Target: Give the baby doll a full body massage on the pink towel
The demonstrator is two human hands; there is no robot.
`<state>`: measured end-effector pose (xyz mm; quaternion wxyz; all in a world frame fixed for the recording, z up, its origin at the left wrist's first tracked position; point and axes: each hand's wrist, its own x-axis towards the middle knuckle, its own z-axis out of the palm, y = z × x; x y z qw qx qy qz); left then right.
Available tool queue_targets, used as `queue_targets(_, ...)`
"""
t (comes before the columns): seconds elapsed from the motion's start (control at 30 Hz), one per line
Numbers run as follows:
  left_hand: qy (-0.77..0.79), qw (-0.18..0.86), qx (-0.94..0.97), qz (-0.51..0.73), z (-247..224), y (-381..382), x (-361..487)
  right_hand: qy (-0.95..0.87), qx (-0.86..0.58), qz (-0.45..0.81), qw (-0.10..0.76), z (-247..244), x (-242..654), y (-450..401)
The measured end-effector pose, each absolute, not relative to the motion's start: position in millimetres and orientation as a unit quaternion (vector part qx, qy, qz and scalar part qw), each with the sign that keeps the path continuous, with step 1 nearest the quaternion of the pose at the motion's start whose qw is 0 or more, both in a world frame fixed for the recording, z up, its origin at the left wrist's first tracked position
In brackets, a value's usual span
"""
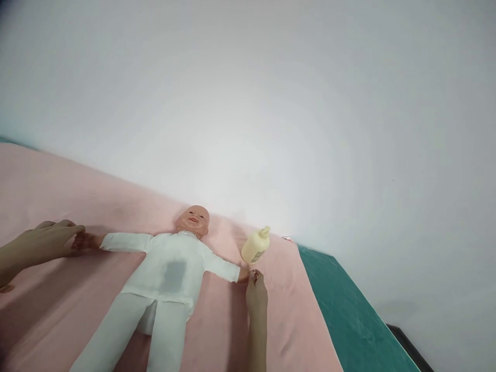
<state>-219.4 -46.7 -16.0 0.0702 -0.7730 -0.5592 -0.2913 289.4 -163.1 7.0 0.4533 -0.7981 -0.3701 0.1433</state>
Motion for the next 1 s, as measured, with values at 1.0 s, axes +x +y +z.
queue_targets(1.0, -0.232, 0.030, -0.910, -0.343, 25, -108, -55, -0.822, -0.376, -0.073, 0.422, 48, 156, -180)
